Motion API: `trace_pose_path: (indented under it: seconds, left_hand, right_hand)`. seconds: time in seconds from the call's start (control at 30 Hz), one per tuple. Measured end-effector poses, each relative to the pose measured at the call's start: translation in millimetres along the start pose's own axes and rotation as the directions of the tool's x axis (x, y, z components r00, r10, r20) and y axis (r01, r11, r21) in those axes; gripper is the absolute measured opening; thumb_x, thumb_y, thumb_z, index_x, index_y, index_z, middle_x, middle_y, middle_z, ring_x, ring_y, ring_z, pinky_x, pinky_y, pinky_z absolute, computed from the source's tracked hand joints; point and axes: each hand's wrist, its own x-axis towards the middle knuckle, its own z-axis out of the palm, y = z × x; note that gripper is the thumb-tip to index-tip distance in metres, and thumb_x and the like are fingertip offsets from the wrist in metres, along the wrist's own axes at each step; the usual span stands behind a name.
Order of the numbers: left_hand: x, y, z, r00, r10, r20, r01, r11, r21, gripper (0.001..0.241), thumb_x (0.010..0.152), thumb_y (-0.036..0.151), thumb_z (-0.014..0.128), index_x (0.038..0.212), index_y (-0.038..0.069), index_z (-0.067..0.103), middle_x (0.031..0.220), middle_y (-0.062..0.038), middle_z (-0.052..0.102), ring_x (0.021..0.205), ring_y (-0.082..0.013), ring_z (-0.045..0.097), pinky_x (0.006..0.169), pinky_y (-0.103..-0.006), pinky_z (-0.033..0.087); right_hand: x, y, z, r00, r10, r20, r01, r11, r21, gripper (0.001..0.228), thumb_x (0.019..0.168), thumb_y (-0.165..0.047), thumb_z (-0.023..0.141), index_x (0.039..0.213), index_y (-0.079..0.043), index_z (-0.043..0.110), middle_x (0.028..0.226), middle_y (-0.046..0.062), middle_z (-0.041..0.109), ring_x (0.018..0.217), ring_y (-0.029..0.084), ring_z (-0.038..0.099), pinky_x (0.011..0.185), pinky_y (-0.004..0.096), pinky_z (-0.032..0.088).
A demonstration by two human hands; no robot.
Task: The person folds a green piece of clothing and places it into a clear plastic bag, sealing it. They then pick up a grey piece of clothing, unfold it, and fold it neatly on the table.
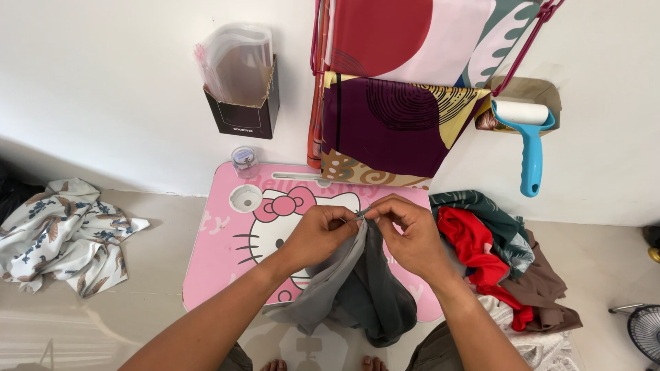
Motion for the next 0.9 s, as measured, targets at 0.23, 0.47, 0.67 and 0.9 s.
trace_pose_path:
  seconds: [0.23, 0.47, 0.67, 0.9]
  left_hand:
    - [-0.9, 0.3, 1.5, 0.996, 0.091, 0.016, -0.092, 0.993, 0.074, 0.013, 0.094, 0.007, 0.068, 0.094, 0.004, 0.080, 0.071, -0.008, 0.071, 0.068, -0.0102, 0.058, 0.060, -0.0247, 0.050]
    - [-3.1, -1.4, 1.5, 0.995, 0.096, 0.004, -0.096, 0.990, 0.103, 0.016, 0.095, 0.005, 0.063, 0.098, 0.004, 0.079, 0.069, -0.006, 0.068, 0.067, -0.0099, 0.057, 0.060, -0.0243, 0.048]
    - [-1.4, 2.3, 4.2, 0.996, 0.062, -0.056, -0.056, 0.992, 0.115, 0.015, 0.093, 0.007, 0.064, 0.095, 0.006, 0.079, 0.058, -0.002, 0.062, 0.057, -0.0078, 0.053, 0.052, -0.0204, 0.042]
    - [0.3, -2.4, 3.0, 0.996, 0.062, -0.071, -0.054, 0.992, 0.112, 0.015, 0.092, 0.008, 0.065, 0.094, 0.004, 0.079, 0.056, -0.004, 0.062, 0.054, -0.0082, 0.050, 0.050, -0.0215, 0.040]
  right_hand:
    - [-1.3, -1.9, 2.1, 1.000, -0.005, -0.015, 0.004, 0.999, -0.053, 0.007, 0.085, 0.004, 0.077, 0.091, 0.000, 0.079, 0.079, 0.011, 0.073, 0.073, 0.013, 0.065, 0.065, 0.028, 0.058]
    - [-1.9, 1.9, 2.2, 0.998, 0.051, -0.036, -0.052, 0.998, -0.018, 0.004, 0.088, 0.004, 0.074, 0.087, 0.002, 0.077, 0.076, 0.010, 0.070, 0.072, 0.012, 0.063, 0.063, 0.028, 0.057]
    - [-4.5, -0.4, 8.8, 0.993, 0.085, -0.086, -0.084, 0.996, 0.013, 0.005, 0.091, 0.004, 0.071, 0.089, 0.003, 0.076, 0.075, 0.009, 0.067, 0.072, 0.011, 0.059, 0.062, 0.025, 0.056]
    - [-6.2, 2.6, 12.7, 0.989, 0.096, -0.112, -0.094, 0.995, 0.025, 0.006, 0.092, 0.004, 0.071, 0.090, 0.004, 0.076, 0.075, 0.009, 0.067, 0.071, 0.010, 0.059, 0.060, 0.024, 0.056]
